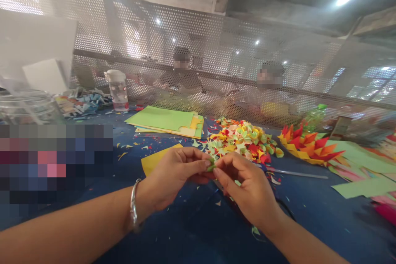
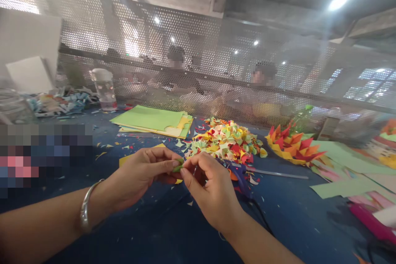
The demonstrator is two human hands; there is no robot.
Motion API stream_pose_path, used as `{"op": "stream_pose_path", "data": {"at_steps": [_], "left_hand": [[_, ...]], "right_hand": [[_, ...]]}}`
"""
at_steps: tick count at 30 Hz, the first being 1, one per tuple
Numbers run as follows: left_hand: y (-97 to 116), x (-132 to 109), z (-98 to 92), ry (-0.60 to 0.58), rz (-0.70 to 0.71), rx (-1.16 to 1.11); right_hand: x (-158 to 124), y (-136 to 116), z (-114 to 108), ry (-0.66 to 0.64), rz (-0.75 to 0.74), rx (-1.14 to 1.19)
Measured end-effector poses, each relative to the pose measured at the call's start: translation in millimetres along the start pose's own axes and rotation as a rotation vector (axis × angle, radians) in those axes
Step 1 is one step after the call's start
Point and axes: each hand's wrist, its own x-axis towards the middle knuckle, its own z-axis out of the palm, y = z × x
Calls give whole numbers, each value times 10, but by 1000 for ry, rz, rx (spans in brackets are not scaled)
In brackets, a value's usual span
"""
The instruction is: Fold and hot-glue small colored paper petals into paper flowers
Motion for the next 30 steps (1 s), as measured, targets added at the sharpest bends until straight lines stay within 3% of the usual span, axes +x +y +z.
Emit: {"op": "stream_pose_path", "data": {"at_steps": [5,9,18,30], "left_hand": [[49,-6,-10,8,-78,2],[56,-24,5,1,-105,11],[43,-63,93,38,15,52],[12,-68,80,8,130,263]], "right_hand": [[4,-21,-29,-3,-194,-145],[11,-24,-32,-27,-234,-188],[7,-23,-11,-21,55,-35],[-5,-36,11,-13,180,251]]}}
